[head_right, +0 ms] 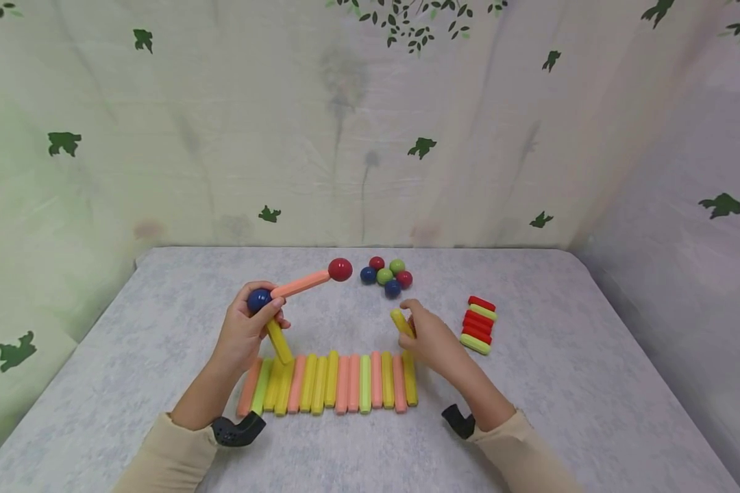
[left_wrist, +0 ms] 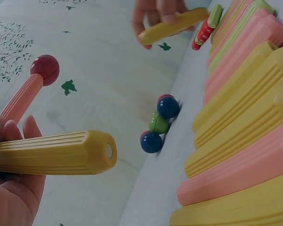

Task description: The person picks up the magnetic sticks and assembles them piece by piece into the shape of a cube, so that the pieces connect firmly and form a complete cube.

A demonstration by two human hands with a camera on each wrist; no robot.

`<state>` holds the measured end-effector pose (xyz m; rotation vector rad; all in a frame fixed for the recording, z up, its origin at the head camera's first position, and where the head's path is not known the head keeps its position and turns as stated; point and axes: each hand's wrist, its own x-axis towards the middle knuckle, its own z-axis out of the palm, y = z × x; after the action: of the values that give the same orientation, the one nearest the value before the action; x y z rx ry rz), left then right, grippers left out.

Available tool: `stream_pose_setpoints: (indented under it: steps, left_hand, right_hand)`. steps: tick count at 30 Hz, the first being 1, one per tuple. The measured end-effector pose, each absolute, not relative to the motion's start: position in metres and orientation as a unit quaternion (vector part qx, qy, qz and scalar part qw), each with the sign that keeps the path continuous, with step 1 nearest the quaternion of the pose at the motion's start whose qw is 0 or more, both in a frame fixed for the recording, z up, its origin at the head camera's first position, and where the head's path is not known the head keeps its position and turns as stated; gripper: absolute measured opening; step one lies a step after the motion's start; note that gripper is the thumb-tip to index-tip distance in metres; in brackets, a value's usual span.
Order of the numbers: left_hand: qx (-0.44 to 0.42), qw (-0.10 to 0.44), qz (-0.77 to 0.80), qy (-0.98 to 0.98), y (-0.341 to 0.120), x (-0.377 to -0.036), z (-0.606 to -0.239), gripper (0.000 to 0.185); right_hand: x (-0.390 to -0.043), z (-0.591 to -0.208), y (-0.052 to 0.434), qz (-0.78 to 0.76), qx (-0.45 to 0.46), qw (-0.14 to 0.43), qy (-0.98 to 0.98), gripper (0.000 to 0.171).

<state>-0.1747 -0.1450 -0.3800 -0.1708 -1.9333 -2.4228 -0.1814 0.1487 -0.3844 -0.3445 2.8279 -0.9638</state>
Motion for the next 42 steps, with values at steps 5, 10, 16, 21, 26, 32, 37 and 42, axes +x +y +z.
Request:
stream_pose_setpoints:
  steps: [5,10,16,21,26,32,37,42]
  left_hand:
    - [-0.048,0.02,-0.786,-0.616,-0.144,-0.175,-0.381,0.029]
    - [-0.035,0.029,-0.789,-0.613,-0.142,-0.176,-0.382,0.032]
    - [-0.026,0.059,-0.764,-0.642,-0.143,-0.18,-0.385,0.037]
    - [-0.021,0.063,-0.732,-0.678,-0.145,-0.186,-0.39,0.036]
    - [-0.011,0.027,-0.711,-0.703,-0.147,-0.197,-0.395,0.03]
    - [-0.001,-0.048,-0.663,-0.747,-0.148,-0.21,-0.403,0.025]
    - [-0.003,-0.084,-0.571,-0.817,-0.145,-0.215,-0.408,0.023]
    - [0.02,-0.132,-0.52,-0.844,-0.141,-0.22,-0.413,0.022]
  right_hand:
    - [-0.196,-0.366,0.123,-0.413,-0.19,-0.005,0.891,0.029]
    - [-0.207,-0.357,0.104,-0.461,-0.231,-0.038,0.856,0.028]
    - [-0.221,-0.354,0.099,-0.503,-0.237,-0.024,0.831,0.028]
    - [-0.235,-0.353,0.097,-0.505,-0.247,-0.028,0.827,0.027]
    - [-0.249,-0.352,0.091,-0.481,-0.248,-0.033,0.84,0.028]
    - [-0.271,-0.357,0.082,-0.485,-0.242,0.003,0.841,0.029]
    - [-0.284,-0.36,0.072,-0.459,-0.253,0.024,0.851,0.029]
    - [-0.292,-0.367,0.061,-0.44,-0.258,0.043,0.859,0.026]
